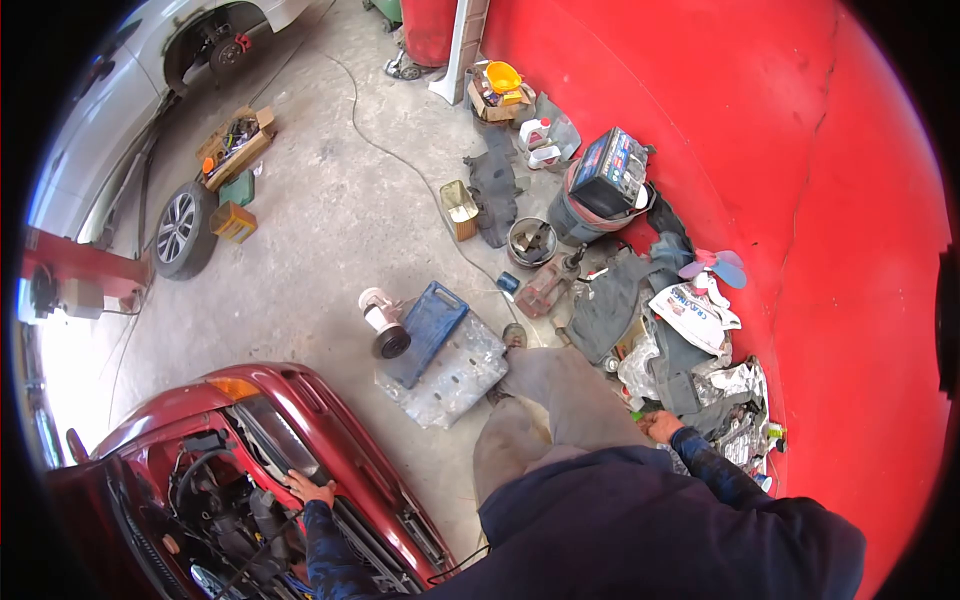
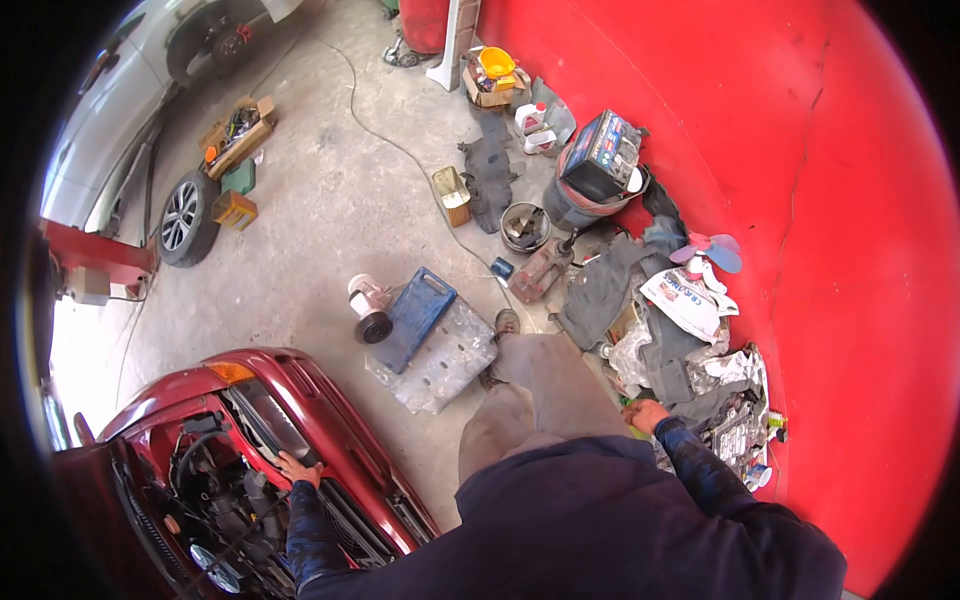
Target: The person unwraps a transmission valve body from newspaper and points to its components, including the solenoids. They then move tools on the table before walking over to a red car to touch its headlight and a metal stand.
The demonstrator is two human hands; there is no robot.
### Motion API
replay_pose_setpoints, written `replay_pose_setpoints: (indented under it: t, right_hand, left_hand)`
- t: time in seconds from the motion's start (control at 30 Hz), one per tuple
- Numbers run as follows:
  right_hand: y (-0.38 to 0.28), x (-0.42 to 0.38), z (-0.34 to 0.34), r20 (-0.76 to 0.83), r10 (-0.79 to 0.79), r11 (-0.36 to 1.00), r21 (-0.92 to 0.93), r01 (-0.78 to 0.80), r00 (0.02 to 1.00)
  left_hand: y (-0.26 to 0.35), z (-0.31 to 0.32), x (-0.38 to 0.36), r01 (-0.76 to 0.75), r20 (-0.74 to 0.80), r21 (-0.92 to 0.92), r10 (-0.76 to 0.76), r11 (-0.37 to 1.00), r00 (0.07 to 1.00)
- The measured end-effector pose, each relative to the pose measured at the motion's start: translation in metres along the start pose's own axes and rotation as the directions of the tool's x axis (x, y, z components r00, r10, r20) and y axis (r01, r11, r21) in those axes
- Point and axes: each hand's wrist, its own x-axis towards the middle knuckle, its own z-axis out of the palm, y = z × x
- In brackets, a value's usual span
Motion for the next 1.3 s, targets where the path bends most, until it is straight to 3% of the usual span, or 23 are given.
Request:
replay_pose_setpoints:
  t: [0.43,0.5,0.53,0.6,0.73,0.83,0.9,0.97,1.0,1.1,1.13,1.2,1.27,1.3]
  right_hand:
    - [0.004,0.012,0.008,-0.011,-0.037,0.993,-0.114,0.035,0.999]
    - [-0.013,0.004,0.001,0.005,0.055,0.998,-0.017,-0.055,0.998]
    - [-0.013,0.012,0.003,0.024,0.038,0.998,-0.042,-0.037,0.999]
    - [0.011,0.045,0.006,-0.001,-0.103,0.974,0.204,0.101,0.995]
    - [-0.117,0.065,-0.007,-0.092,-0.178,0.968,0.165,0.191,0.980]
    - [-0.196,0.092,0.022,-0.027,-0.357,0.933,-0.045,0.356,0.934]
    - [-0.210,0.126,0.052,0.038,-0.398,0.912,-0.091,0.400,0.917]
    - [-0.214,0.172,0.087,0.210,-0.332,0.937,-0.040,0.347,0.920]
    - [-0.218,0.192,0.096,0.222,-0.344,0.929,-0.060,0.365,0.912]
    - [-0.212,0.258,0.114,0.189,-0.264,0.923,-0.236,0.305,0.946]
    - [-0.205,0.284,0.120,0.178,-0.159,0.977,-0.115,0.181,0.971]
    - [-0.211,0.321,0.122,0.101,-0.210,0.954,-0.198,0.227,0.972]
    - [-0.215,0.365,0.133,0.108,-0.206,0.964,-0.147,0.221,0.973]
    - [-0.223,0.375,0.135,0.069,-0.230,0.969,-0.077,0.235,0.971]
  left_hand:
    - [0.009,-0.003,-0.011,0.005,-0.025,-0.049,-0.006,0.999,1.000]
    - [0.011,-0.004,-0.012,0.013,-0.017,-0.030,-0.014,0.999,1.000]
    - [0.011,-0.003,-0.012,0.022,-0.010,-0.021,-0.023,1.000,1.000]
    - [0.012,-0.004,-0.013,0.019,-0.017,0.011,-0.019,1.000,1.000]
    - [0.036,-0.029,-0.037,0.116,-0.036,0.051,-0.115,0.992,0.993]
    - [0.035,-0.017,-0.044,0.134,-0.063,0.066,-0.130,0.989,0.990]
    - [0.027,0.009,-0.034,0.121,-0.257,0.095,-0.093,0.988,0.962]
    - [0.031,0.019,-0.031,0.143,-0.314,0.081,-0.111,0.986,0.943]
    - [0.031,0.022,-0.029,0.154,-0.367,0.082,-0.114,0.985,0.923]
    - [0.030,0.024,-0.031,0.121,-0.390,0.056,-0.090,0.991,0.916]
    - [0.029,0.022,-0.032,0.104,-0.395,0.038,-0.080,0.994,0.915]
    - [0.035,0.012,-0.038,0.111,-0.371,0.035,-0.091,0.993,0.924]
    - [0.041,0.029,-0.045,0.039,-0.571,0.126,0.040,0.991,0.820]
    - [0.056,0.044,-0.052,-0.062,-0.593,0.066,0.089,0.996,0.800]
